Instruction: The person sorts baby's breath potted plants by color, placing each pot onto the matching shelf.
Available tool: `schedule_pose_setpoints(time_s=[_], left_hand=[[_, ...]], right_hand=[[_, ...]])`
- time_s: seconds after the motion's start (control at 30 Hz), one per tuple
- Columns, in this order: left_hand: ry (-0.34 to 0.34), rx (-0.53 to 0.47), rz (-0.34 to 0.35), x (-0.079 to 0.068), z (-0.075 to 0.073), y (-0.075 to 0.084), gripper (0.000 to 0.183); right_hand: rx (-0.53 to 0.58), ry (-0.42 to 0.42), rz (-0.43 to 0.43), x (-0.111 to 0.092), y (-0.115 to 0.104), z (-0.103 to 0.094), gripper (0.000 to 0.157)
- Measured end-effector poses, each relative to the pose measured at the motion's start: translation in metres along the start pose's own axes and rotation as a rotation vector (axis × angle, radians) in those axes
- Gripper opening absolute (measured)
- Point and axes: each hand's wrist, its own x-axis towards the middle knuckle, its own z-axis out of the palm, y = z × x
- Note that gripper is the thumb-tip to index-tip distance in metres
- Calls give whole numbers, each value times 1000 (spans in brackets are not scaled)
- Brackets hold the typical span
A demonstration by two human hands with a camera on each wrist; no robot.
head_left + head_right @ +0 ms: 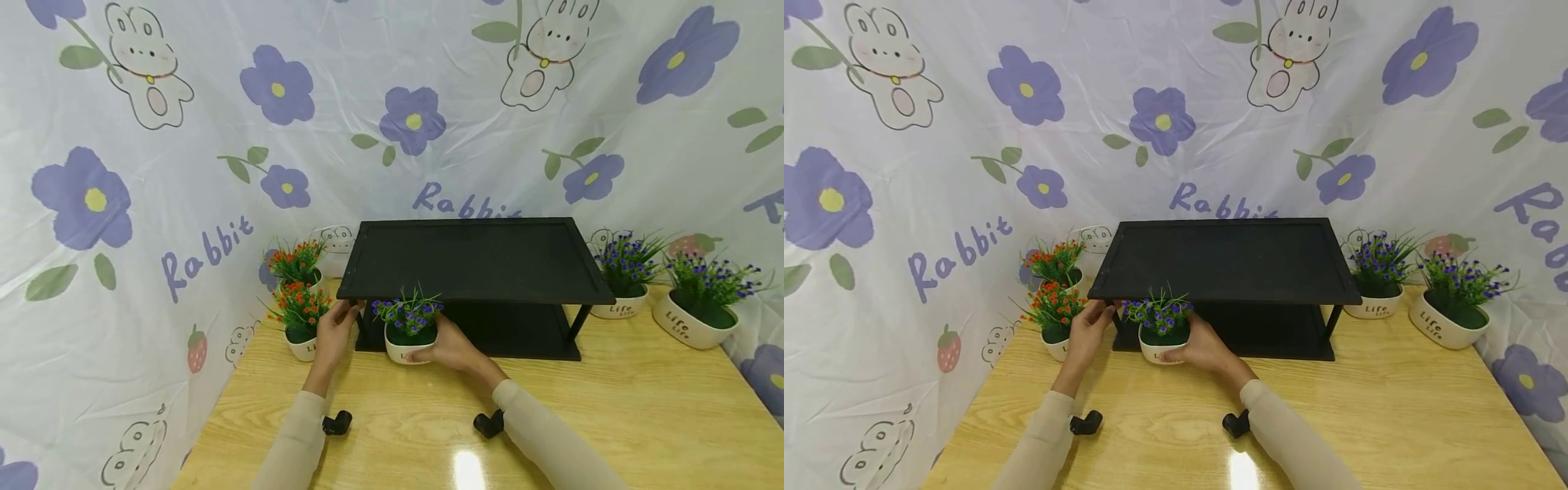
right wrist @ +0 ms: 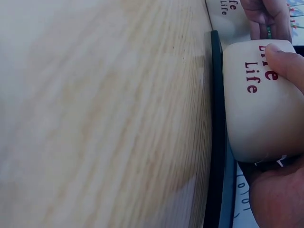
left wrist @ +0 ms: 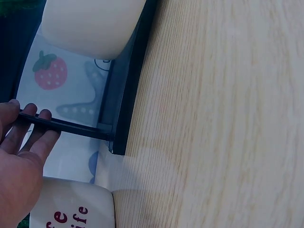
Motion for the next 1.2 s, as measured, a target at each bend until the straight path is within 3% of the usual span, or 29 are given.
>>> schedule_pose_setpoints(time_s=[0.17,0.4,0.77,1.2], left_hand=[[-4,-9,6,-1,0,0,34],[-3,-10,10,-2,-2,-1,28],[-11,-20,28,-1,0,0,31],[-15,-12,22,-2,-1,0,33]], right_hand=[[-3,-9,15,4,0,-1,117],[12,-30,-4,13,1,0,107],[6,-6,29,31,2,-1,123],[54,-6,24,47,6,-6,103]])
